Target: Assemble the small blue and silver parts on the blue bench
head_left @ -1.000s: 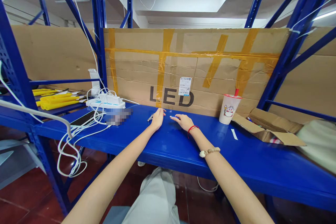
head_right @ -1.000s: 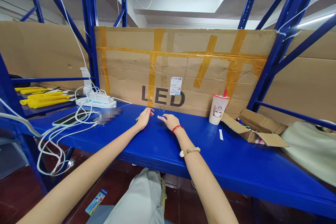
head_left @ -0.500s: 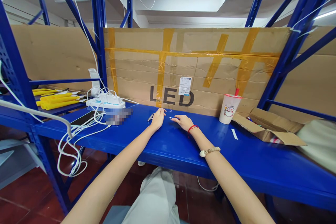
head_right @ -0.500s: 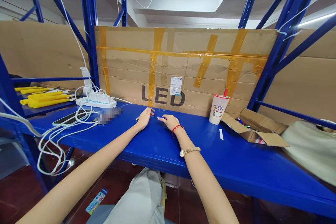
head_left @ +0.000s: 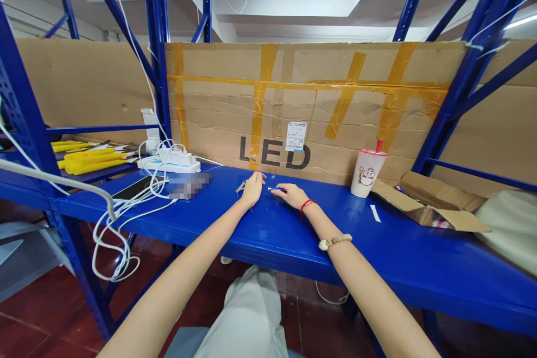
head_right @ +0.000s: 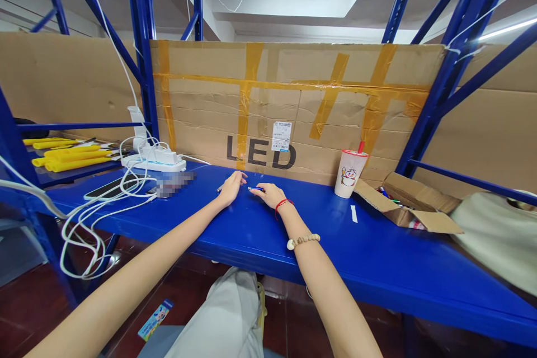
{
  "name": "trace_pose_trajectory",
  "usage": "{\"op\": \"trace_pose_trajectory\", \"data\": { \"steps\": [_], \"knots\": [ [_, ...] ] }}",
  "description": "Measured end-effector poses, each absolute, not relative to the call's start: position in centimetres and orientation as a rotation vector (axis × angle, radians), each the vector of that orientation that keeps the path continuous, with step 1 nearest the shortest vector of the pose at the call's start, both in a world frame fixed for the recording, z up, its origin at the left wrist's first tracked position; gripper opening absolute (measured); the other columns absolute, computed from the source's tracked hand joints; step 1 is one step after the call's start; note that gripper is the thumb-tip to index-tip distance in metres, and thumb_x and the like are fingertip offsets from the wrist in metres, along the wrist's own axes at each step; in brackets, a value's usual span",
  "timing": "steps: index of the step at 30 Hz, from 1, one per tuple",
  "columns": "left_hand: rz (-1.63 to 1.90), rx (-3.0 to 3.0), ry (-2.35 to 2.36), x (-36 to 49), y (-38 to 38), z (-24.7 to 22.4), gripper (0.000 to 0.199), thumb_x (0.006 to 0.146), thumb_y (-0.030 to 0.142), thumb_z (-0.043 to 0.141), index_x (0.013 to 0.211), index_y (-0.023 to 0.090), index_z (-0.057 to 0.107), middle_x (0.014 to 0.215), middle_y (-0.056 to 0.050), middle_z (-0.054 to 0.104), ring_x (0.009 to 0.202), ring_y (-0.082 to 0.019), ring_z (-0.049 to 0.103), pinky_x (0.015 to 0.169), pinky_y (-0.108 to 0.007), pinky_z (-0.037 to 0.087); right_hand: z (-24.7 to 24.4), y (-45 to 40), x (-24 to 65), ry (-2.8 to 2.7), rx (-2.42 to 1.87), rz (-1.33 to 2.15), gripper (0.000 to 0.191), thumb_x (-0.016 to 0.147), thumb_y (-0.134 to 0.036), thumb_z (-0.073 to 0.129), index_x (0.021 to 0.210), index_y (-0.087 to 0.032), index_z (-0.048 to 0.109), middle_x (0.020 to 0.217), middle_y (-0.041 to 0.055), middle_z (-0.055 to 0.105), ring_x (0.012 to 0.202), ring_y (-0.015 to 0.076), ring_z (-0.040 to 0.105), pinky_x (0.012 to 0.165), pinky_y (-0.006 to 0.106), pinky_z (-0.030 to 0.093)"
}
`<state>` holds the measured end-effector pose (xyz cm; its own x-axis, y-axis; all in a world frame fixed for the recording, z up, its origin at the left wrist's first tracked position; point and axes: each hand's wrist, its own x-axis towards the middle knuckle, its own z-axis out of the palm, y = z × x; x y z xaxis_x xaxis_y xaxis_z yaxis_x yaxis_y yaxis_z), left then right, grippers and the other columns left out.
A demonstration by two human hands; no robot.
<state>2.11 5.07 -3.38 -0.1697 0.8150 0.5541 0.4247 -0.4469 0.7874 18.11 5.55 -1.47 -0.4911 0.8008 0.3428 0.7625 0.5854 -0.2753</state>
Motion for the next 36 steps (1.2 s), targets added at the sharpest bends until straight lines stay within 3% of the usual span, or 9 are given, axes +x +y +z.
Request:
{"op": "trace_pose_trajectory", "data": {
  "steps": [17,36],
  "knots": [
    [1.616,1.743,1.432,2.09,5.1,-3.31,0.033,0.087,0.028,0.024,0.079,0.018,0.054,0.073,-0.002,0.058,0.078,-0.013,0.054,0.076,-0.026,0.04,-1.73,6.01,18.33,-2.398,-1.215,0.11,0.029,0.083,-0.046,0.047,0.096,-0.025,0.063,0.097,0.0014,0.063,0.089,0.0171,0.056,0.073,0.024,0.04],
    [1.606,1.76,1.43,2.14,4.89,-3.15,0.032,0.087,0.027,0.025,0.078,0.018,0.054,0.072,-0.002,0.057,0.077,-0.013,0.053,0.076,-0.026,0.04,-1.63,5.84,18.32,-2.399,-1.232,0.08,0.027,0.086,-0.043,0.043,0.092,-0.025,0.061,0.093,0.0008,0.063,0.086,0.0157,0.056,0.067,0.022,0.037]
  ]
}}
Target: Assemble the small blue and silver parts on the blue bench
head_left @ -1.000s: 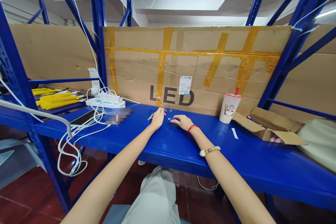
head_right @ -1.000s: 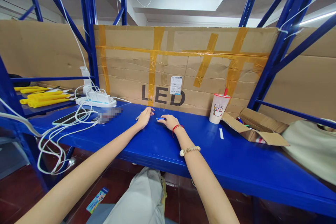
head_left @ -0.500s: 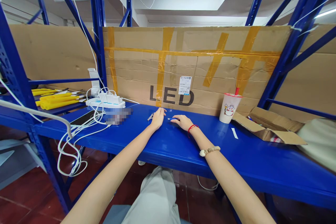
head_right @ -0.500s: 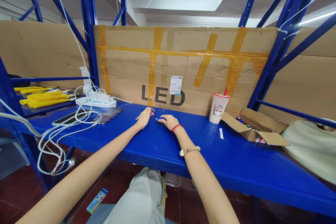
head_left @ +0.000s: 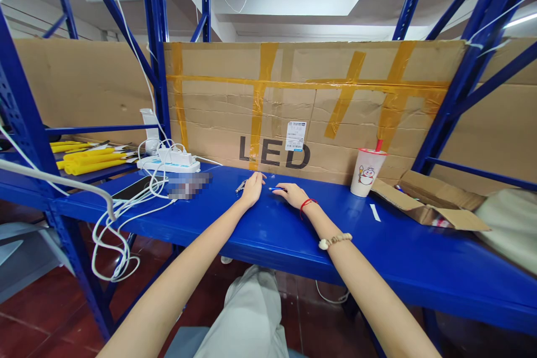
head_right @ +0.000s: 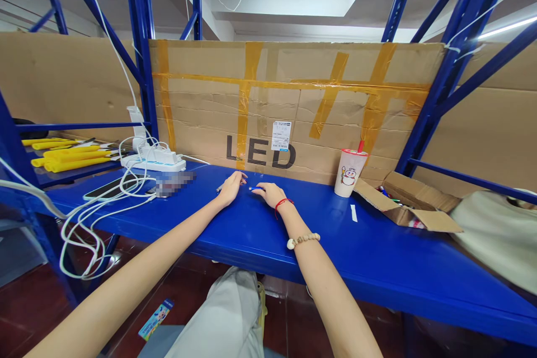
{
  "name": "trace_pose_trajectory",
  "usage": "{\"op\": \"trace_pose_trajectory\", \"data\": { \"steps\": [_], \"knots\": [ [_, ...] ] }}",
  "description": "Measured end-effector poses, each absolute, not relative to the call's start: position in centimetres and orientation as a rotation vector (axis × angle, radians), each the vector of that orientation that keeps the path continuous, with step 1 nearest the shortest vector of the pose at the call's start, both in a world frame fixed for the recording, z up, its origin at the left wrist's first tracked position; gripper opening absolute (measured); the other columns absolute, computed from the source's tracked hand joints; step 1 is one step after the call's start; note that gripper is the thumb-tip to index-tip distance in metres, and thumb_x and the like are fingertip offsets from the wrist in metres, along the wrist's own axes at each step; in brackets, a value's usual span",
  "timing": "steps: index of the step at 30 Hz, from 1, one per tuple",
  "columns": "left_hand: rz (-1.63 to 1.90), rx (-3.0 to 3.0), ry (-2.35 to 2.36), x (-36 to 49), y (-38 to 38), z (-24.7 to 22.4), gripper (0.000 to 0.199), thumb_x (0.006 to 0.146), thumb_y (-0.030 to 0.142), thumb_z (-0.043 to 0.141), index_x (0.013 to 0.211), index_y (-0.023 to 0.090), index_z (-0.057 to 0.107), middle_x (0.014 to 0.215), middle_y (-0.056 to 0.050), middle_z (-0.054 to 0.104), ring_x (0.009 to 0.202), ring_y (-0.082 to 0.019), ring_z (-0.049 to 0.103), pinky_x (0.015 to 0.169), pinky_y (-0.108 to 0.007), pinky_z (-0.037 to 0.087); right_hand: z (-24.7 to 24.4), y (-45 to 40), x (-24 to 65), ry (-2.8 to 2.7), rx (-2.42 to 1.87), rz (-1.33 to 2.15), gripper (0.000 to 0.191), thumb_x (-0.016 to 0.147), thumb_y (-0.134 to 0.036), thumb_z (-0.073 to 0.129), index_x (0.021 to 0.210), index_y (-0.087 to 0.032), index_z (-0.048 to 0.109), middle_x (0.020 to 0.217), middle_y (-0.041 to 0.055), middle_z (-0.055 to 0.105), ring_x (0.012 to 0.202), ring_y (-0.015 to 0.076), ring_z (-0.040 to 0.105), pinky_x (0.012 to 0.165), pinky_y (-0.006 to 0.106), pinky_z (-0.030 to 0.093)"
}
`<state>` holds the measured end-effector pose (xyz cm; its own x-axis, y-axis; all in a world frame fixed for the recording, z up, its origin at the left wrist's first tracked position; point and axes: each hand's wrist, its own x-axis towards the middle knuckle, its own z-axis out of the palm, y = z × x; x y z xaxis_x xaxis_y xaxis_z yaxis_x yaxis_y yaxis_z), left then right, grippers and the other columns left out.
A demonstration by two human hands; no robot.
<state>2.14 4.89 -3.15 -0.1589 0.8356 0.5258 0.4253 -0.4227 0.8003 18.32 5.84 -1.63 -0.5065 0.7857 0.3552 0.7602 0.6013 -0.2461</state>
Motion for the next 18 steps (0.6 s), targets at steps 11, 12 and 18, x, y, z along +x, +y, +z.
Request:
{"op": "trace_pose_trajectory", "data": {
  "steps": [11,12,18],
  "knots": [
    [1.602,1.769,1.429,2.11,4.84,-3.14,0.033,0.087,0.027,0.025,0.077,0.018,0.055,0.073,-0.001,0.057,0.077,-0.013,0.053,0.076,-0.026,0.04,-1.72,5.81,18.28,-2.389,-1.233,0.089,0.029,0.084,-0.047,0.044,0.092,-0.025,0.062,0.089,0.0003,0.063,0.081,0.0148,0.056,0.065,0.022,0.037],
    [1.601,1.767,1.428,2.11,4.85,-3.16,0.033,0.087,0.027,0.025,0.078,0.018,0.055,0.073,-0.002,0.057,0.077,-0.013,0.053,0.076,-0.026,0.04,-1.67,5.73,18.25,-2.389,-1.232,0.095,0.029,0.084,-0.047,0.044,0.092,-0.025,0.062,0.089,0.0003,0.063,0.08,0.0146,0.056,0.065,0.022,0.037],
    [1.595,1.766,1.43,2.09,4.91,-3.24,0.033,0.087,0.028,0.025,0.079,0.018,0.055,0.074,-0.002,0.057,0.077,-0.013,0.053,0.076,-0.025,0.04,-1.34,5.29,18.16,-2.402,-1.246,0.129,0.036,0.079,-0.055,0.046,0.085,-0.025,0.064,0.082,0.0003,0.063,0.075,0.0143,0.056,0.061,0.022,0.036]
  ]
}}
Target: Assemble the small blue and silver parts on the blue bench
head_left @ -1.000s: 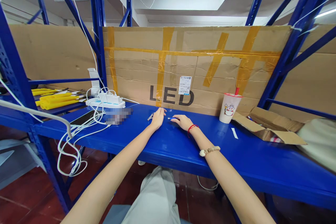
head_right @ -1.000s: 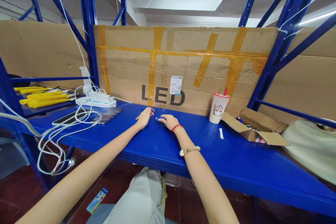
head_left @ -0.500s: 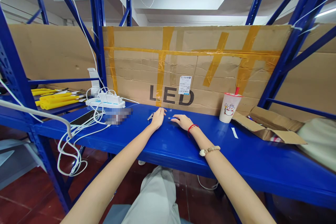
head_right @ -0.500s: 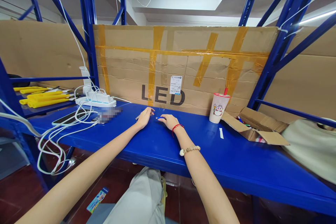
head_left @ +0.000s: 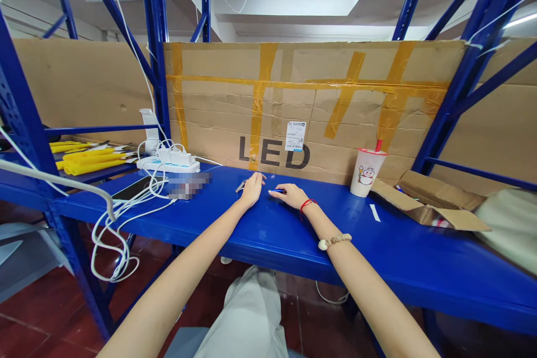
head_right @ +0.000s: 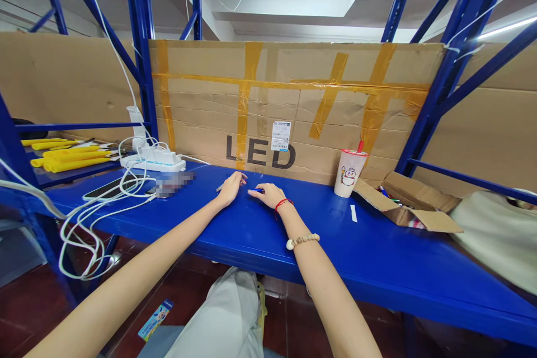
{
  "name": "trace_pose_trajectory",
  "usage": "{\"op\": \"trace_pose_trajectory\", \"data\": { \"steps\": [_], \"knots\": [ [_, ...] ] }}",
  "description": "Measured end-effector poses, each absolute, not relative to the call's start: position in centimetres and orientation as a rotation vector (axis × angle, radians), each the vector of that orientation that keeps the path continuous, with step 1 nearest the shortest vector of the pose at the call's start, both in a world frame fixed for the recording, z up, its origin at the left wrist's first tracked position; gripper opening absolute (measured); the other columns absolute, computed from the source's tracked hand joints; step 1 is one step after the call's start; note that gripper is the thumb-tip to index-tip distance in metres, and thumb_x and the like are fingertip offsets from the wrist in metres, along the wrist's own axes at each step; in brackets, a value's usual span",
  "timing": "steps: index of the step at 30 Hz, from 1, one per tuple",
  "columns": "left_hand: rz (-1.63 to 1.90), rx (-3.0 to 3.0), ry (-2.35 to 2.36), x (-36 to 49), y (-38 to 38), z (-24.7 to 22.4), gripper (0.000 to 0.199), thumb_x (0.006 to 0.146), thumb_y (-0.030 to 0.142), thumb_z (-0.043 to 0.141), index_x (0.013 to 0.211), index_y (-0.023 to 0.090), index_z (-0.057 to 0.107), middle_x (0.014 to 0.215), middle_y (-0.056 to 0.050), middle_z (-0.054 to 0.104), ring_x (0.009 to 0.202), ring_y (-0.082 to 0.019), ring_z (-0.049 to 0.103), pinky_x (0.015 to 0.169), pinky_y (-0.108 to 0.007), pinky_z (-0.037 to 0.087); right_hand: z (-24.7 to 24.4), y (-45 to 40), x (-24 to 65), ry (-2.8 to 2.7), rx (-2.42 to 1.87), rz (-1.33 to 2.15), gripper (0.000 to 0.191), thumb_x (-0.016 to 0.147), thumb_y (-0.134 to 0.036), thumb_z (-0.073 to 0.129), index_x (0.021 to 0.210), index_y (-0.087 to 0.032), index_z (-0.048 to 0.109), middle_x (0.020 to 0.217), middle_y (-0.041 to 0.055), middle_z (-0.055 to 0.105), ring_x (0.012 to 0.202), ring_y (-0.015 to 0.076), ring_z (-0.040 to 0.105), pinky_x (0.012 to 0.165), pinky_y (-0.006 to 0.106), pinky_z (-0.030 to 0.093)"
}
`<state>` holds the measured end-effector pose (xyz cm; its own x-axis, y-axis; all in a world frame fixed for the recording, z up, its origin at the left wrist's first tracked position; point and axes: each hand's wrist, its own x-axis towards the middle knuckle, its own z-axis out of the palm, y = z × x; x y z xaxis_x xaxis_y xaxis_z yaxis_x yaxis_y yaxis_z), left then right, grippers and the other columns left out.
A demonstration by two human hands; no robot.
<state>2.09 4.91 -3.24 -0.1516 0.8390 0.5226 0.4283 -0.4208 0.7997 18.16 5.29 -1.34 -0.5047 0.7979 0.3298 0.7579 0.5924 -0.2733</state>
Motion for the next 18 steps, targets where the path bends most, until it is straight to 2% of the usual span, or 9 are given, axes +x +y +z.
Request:
{"op": "trace_pose_trajectory", "data": {
  "steps": [11,18],
  "knots": [
    [1.61,1.76,1.429,2.15,4.8,-3.16,0.033,0.087,0.027,0.025,0.077,0.018,0.055,0.072,-0.002,0.057,0.077,-0.013,0.054,0.076,-0.025,0.04,-1.68,5.79,18.4,-2.379,-1.253,0.069,0.032,0.08,-0.053,0.047,0.088,-0.028,0.064,0.088,0.0001,0.064,0.082,0.0163,0.056,0.064,0.022,0.036],
    [1.596,1.761,1.429,2.06,4.92,-3.23,0.032,0.086,0.028,0.026,0.078,0.018,0.055,0.073,-0.002,0.057,0.077,-0.014,0.054,0.076,-0.026,0.04,-1.4,5.29,18.17,-2.353,-1.249,0.112,0.034,0.081,-0.053,0.044,0.083,-0.024,0.062,0.077,-0.0009,0.061,0.069,0.0123,0.053,0.057,0.021,0.032]
  ]
}}
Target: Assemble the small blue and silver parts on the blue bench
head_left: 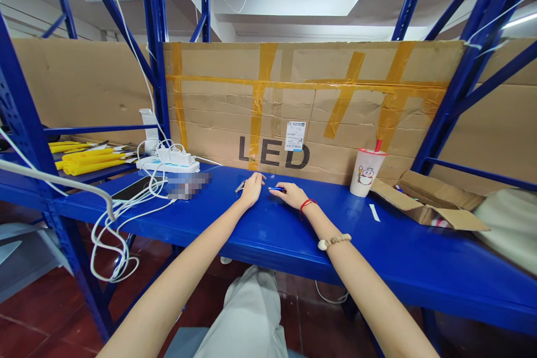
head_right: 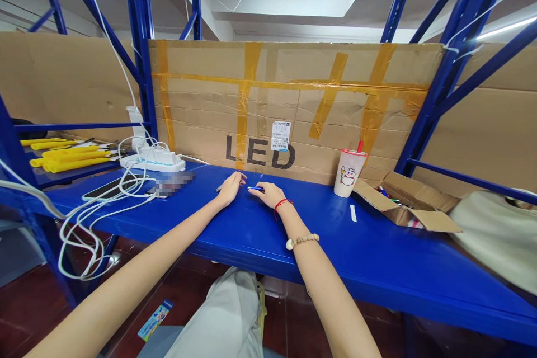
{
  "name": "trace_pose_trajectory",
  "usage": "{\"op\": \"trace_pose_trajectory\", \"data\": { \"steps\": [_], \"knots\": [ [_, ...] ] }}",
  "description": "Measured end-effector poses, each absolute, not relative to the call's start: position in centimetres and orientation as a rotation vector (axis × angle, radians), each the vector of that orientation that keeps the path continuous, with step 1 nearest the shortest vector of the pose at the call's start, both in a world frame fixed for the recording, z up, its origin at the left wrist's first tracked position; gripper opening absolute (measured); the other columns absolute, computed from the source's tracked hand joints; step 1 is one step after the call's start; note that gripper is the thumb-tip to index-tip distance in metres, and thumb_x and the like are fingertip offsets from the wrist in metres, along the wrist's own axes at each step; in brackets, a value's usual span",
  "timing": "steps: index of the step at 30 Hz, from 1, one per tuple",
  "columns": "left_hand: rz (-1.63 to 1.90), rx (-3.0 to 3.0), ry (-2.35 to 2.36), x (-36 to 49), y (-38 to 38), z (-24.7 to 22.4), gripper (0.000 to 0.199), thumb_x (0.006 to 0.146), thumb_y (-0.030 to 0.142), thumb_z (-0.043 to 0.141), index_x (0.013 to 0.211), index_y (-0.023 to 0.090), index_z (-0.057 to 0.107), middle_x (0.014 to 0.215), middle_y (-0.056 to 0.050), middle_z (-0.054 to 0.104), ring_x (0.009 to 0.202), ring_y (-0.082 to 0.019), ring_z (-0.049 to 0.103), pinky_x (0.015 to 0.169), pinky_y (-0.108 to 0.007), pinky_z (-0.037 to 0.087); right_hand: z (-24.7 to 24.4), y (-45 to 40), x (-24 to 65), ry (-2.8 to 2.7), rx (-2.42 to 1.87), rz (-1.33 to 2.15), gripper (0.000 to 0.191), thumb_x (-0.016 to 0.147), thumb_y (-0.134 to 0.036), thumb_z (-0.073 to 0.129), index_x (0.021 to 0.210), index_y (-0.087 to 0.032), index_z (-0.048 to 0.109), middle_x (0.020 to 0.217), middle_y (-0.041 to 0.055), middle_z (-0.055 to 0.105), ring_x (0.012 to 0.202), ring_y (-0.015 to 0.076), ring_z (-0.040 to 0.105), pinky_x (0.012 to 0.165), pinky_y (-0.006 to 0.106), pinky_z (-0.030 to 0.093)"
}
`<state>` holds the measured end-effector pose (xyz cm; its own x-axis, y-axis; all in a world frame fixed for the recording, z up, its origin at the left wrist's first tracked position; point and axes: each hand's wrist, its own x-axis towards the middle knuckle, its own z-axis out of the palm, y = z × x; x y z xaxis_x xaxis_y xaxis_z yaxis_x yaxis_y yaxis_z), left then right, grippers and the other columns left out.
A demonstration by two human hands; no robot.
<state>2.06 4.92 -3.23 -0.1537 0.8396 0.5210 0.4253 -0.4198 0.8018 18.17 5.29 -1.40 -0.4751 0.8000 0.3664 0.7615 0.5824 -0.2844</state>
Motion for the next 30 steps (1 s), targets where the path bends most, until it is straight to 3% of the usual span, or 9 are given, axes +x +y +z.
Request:
{"op": "trace_pose_trajectory", "data": {
  "steps": [5,21,30],
  "knots": [
    [1.596,1.764,1.426,2.04,4.94,-3.25,0.031,0.086,0.026,0.026,0.078,0.018,0.055,0.073,-0.002,0.057,0.078,-0.014,0.054,0.076,-0.026,0.04,-1.34,5.13,18.17,-2.395,-1.247,0.075,0.038,0.077,-0.057,0.046,0.075,-0.022,0.062,0.073,-0.0006,0.06,0.066,0.012,0.052,0.055,0.021,0.031],
    [1.579,1.76,1.423,2.11,4.84,-3.17,0.031,0.086,0.027,0.026,0.078,0.017,0.055,0.073,-0.003,0.056,0.078,-0.015,0.053,0.076,-0.027,0.039,-1.66,5.86,18.33,-2.414,-1.21,0.083,0.03,0.08,-0.049,0.05,0.094,-0.025,0.063,0.097,0.001,0.062,0.089,0.0165,0.055,0.071,0.024,0.038],
    [1.598,1.772,1.402,2.09,5.12,-3.37,0.031,0.086,0.028,0.027,0.076,0.017,0.054,0.073,-0.003,0.056,0.077,-0.015,0.053,0.075,-0.027,0.04,-1.39,5.54,18.19,-2.352,-1.264,0.077,0.03,0.08,-0.051,0.048,0.087,-0.026,0.064,0.085,-0.0006,0.064,0.078,0.015,0.056,0.061,0.022,0.034]
  ]
}}
